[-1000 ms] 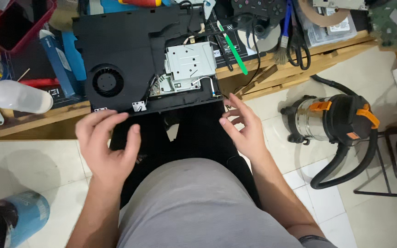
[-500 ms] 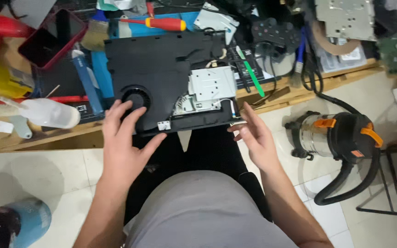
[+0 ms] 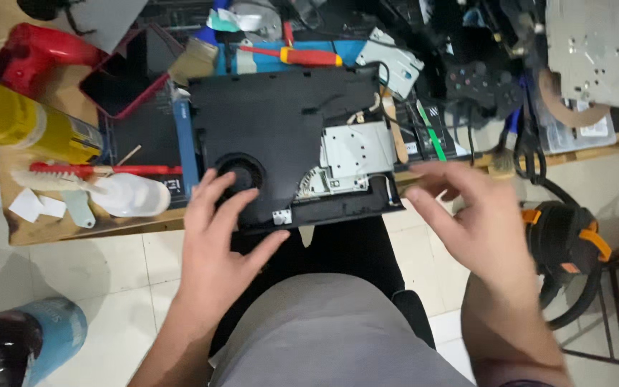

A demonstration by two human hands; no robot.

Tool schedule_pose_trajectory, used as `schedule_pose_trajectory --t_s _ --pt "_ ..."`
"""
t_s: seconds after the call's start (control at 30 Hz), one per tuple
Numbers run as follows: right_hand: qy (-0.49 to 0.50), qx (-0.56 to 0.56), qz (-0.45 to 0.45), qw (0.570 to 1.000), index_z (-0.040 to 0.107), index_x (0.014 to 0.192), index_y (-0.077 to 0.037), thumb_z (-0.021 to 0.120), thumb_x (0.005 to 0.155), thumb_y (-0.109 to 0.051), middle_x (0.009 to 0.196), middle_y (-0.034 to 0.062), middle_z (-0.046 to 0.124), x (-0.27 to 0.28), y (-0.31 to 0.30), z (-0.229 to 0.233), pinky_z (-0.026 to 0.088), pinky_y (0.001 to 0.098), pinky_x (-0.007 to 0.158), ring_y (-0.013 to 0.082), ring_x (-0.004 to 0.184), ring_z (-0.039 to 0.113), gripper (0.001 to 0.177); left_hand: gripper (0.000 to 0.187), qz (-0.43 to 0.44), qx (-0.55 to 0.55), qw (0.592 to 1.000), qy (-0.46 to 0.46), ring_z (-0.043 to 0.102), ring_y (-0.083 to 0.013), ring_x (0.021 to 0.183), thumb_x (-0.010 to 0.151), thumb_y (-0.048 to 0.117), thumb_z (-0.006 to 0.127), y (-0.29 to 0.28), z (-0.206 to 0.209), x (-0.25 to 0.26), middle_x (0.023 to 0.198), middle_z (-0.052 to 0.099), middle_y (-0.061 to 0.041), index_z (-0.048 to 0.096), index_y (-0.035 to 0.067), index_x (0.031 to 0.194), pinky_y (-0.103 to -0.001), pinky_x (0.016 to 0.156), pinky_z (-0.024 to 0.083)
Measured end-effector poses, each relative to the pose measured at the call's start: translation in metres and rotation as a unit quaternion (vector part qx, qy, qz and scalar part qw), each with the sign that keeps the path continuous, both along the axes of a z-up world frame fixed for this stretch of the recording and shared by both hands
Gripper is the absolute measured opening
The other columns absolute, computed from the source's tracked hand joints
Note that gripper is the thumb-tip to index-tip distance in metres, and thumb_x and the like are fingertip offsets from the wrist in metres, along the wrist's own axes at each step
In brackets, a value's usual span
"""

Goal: The person works on the internal components of a disassembled electronic device, connecting and disconnecting cables and small connectors. They handle wires and a small red component while the device remains open on a cluttered workbench.

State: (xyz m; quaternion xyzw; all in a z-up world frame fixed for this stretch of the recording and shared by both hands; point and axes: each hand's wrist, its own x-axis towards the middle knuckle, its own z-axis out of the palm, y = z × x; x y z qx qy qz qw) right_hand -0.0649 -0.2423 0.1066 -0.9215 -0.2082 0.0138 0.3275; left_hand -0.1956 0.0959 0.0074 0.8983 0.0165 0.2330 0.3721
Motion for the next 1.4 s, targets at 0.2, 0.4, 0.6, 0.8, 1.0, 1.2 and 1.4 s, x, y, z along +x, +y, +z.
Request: schedule_pose_trajectory --t_s 0.2,0.4,0.6,0.8,1.0,1.2,1.4 --pt "-0.154 -0.018 0.293 0.943 0.081 0.119 -0.008 0.063 0.121 -0.036 0.099 0.0058 0.081 0.133 0.181 0.022 0.054 0.0473 0.076 0.0310 0.085 0.076 0.034 0.082 -0.111 0.065 0.991 0.038 0.040 -0.0563 0.169 0.093 0.050 0.099 0.013 0.021 0.041 0.174 0.050 -0.024 0.065 0.011 0.157 -0.085 0.135 0.029" --pt "-0.108 -0.244 0.267 0.926 0.067 0.068 -0.009 0.088 0.106 -0.053 0.066 0.0189 0.069 0.271 0.334 -0.125 0.053 0.0611 0.066 0.0497 0.074 0.075 0.061 0.120 -0.105 0.122 0.982 0.100 0.032 -0.0513 0.172 0.079 0.065 0.104 0.025 0.024 0.088 0.181 0.045 -0.025 0.054 0.004 0.169 -0.076 0.137 0.023" --pt "0.226 -0.202 0.206 0.930 0.048 0.163 -0.009 0.082 0.104 -0.014 0.119 0.0163 0.080 0.222 0.333 -0.020 0.060 0.0569 0.078 0.0319 0.083 0.083 0.068 0.114 -0.059 0.201 0.974 0.082 0.037 -0.0461 0.172 0.096 0.082 0.075 0.020 0.009 0.094 0.183 0.046 -0.023 0.051 0.001 0.172 -0.074 0.137 0.025" --pt "0.438 0.029 0.192 0.878 0.082 0.125 -0.007 0.085 0.103 -0.013 0.099 0.0097 0.082 0.246 0.303 -0.054 0.063 0.0300 0.062 0.0204 0.082 0.082 0.023 0.124 -0.081 0.217 0.967 0.110 0.035 -0.0420 0.173 0.094 0.092 0.064 0.019 0.007 0.095 0.186 0.042 -0.023 0.047 0.001 0.175 -0.072 0.138 0.021" --pt "0.393 -0.004 0.193 0.899 0.085 0.110 -0.016 0.090 0.099 -0.011 0.098 0.0037 0.088 0.228 0.330 -0.074 0.064 0.0305 0.099 0.0139 0.093 0.083 0.013 0.122 -0.077 0.217 0.969 0.085 0.040 -0.0415 0.171 0.094 0.090 0.069 0.019 0.004 0.093 0.185 0.045 -0.023 0.050 0.000 0.174 -0.073 0.138 0.024" --pt "0.453 -0.019 0.230 0.861 0.080 0.112 -0.014 0.088 0.101 -0.012 0.090 0.0016 0.082 0.255 0.331 -0.111 0.053 0.0289 0.058 0.0113 0.078 0.073 0.014 0.122 -0.072 0.221 0.968 0.091 0.043 -0.0407 0.169 0.093 0.093 0.064 0.019 0.006 0.093 0.183 0.048 -0.022 0.052 0.002 0.173 -0.072 0.137 0.024" --pt "0.432 -0.041 0.205 0.878 0.085 0.108 -0.008 0.087 0.102 -0.008 0.090 0.0062 0.086 0.245 0.334 -0.082 0.062 0.0314 0.067 0.0139 0.081 0.077 0.006 0.120 -0.064 0.234 0.965 0.101 0.042 -0.0383 0.170 0.095 0.094 0.062 0.019 0.006 0.095 0.184 0.048 -0.019 0.052 0.004 0.174 -0.072 0.137 0.025"
